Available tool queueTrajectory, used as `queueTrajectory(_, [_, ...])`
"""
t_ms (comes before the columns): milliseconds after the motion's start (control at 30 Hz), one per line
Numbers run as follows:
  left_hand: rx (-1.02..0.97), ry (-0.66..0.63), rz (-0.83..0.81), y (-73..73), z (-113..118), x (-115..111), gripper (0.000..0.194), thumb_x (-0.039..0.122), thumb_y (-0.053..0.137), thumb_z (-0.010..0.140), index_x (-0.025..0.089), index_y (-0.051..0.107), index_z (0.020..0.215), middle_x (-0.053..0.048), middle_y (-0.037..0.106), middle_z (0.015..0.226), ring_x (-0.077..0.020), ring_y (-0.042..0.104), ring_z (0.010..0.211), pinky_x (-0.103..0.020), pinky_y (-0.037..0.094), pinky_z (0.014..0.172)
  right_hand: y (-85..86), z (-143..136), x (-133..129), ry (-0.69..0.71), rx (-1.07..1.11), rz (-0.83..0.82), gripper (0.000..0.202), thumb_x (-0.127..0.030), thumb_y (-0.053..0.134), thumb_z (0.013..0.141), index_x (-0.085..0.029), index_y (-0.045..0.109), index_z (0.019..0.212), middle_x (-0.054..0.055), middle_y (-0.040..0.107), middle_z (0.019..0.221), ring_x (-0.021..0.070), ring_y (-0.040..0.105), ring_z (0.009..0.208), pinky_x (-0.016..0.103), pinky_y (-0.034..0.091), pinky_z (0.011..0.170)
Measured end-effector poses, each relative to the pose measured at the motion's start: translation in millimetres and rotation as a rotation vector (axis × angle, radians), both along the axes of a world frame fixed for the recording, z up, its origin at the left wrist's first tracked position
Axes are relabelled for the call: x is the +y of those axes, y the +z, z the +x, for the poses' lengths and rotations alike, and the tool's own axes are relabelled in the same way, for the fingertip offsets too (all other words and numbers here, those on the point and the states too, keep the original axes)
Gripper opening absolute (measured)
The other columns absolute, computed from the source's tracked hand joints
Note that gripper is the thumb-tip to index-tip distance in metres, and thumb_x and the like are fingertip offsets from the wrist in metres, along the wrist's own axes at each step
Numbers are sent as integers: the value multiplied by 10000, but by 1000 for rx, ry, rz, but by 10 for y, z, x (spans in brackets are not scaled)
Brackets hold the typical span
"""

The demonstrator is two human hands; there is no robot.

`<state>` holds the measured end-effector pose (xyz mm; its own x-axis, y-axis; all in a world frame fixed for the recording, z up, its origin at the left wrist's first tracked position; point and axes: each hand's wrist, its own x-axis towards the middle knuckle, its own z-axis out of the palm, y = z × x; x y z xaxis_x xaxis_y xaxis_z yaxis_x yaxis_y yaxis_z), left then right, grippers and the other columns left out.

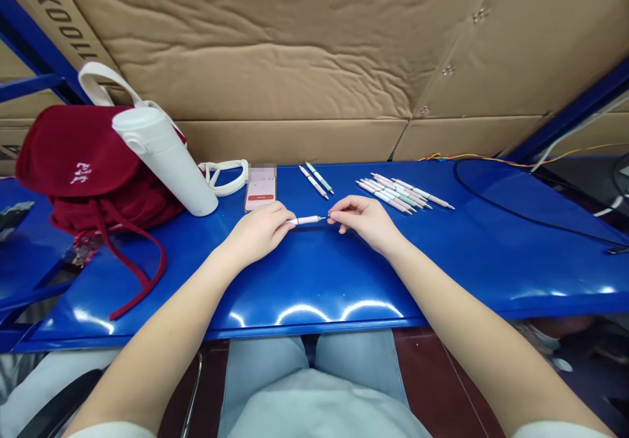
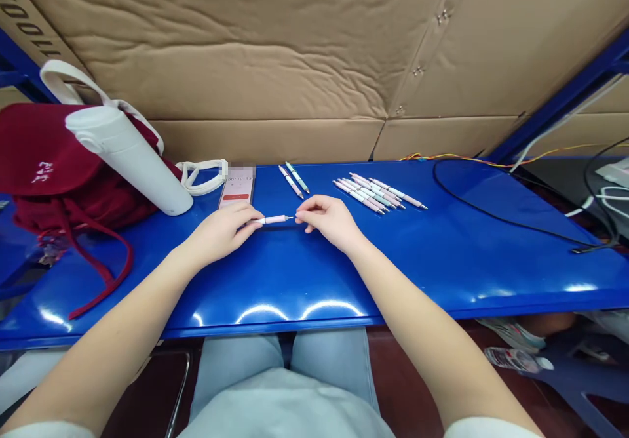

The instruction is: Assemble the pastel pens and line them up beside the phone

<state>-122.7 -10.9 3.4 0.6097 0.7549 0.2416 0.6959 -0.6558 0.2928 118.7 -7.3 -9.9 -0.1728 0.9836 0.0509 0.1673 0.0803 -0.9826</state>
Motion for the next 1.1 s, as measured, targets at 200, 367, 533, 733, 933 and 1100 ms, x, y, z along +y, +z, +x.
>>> queueTrajectory(200, [-3, 11, -6, -15, -6, 13, 270, 308, 392, 927, 192, 617, 1022, -53, 603, 983, -181, 572, 869, -304, 466, 781, 1, -13, 3, 0, 106, -78, 193, -272, 731, 638, -146, 660, 766, 46, 705, 728, 137, 649, 656, 229, 536, 580])
queueTrajectory(367, [-7, 14, -1, -10, -2, 2, 286, 313, 377, 932, 194, 617, 1032, -58, 603, 991, -184, 572, 874, -308, 465, 782, 0, -26, -1, 19, 121, -119, 167, -213, 721, 636, -145, 663, 777, 48, 711, 745, 145, 671, 709, 234, 558, 635])
queueTrajectory(533, [-3, 13, -6, -7, -4, 2, 271, 305, 391, 929, 191, 619, 1021, -55, 602, 983, -183, 571, 876, -307, 465, 789, 3, -37, -12, 21, 123, -122, 155, -199, 716, 640, -143, 659, 772, 49, 710, 748, 160, 680, 751, 230, 561, 638])
queueTrajectory(733, [-8, -1, -2, -27, -7, 13, 265, 302, 399, 926, 192, 619, 1026, -57, 600, 982, -183, 574, 870, -308, 471, 782, -18, -57, -12, 32, 148, -108, 200, -232, 743, 623, -146, 645, 774, 45, 699, 755, 176, 681, 764, 240, 562, 617])
queueTrajectory(933, [-8, -8, 13, -38, -1, 5, 269, 302, 396, 926, 189, 618, 1028, -60, 601, 975, -182, 575, 856, -307, 474, 771, -49, -96, -25, 8, 159, 2, 215, -262, 744, 630, -159, 632, 783, 43, 695, 790, 176, 675, 738, 219, 533, 521])
queueTrajectory(1100, [-8, -2, 23, -26, 5, -3, 267, 307, 400, 925, 188, 620, 1018, -60, 603, 979, -181, 578, 851, -304, 474, 759, -42, -114, -38, -11, 50, 29, 167, -285, 715, 650, -164, 655, 750, 33, 683, 750, 180, 666, 727, 258, 557, 571])
